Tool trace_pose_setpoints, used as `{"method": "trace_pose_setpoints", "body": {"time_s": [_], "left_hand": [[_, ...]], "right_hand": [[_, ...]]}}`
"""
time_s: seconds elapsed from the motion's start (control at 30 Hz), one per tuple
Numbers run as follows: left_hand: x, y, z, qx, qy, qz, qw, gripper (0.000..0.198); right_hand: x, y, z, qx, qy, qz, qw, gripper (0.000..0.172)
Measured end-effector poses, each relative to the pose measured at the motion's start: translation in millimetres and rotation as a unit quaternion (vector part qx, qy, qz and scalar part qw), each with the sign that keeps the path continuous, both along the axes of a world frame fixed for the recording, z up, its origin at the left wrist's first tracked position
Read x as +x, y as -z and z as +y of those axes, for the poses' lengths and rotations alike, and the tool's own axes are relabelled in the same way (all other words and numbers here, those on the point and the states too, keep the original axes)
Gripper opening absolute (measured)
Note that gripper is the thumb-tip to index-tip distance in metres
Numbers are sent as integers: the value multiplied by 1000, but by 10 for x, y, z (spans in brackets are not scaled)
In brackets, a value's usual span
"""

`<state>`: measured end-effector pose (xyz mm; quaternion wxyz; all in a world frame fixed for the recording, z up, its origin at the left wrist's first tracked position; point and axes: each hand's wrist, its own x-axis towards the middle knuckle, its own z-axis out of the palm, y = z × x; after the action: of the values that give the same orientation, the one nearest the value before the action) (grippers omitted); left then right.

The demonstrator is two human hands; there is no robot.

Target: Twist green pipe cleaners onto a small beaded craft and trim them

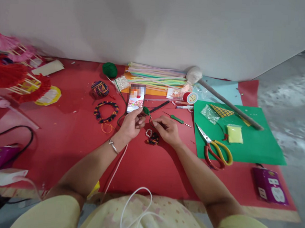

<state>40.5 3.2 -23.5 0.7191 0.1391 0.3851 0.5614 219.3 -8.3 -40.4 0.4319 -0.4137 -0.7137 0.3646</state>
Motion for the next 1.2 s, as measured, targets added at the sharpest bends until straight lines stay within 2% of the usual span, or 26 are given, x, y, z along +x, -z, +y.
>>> {"method": "trace_pose_setpoints", "body": {"time_s": [0.27, 0.53, 0.87, 1.2], "left_hand": [[-32, 62, 20, 8, 15, -1, 1000, 40], [-34, 1, 18, -14, 22, -43, 999, 35], [-26, -32, 22, -15, 12, -25, 999, 35], [-38, -5, 11, 31, 14, 28, 999, 38]], "right_hand": [[10, 1, -4, 1, 0, -3, 1000, 20], [1, -4, 3, 7, -10, 0, 1000, 18], [6, -19, 1, 6, -5, 3, 1000, 20], [10, -8, 2, 4, -4, 4, 1000, 19]]}}
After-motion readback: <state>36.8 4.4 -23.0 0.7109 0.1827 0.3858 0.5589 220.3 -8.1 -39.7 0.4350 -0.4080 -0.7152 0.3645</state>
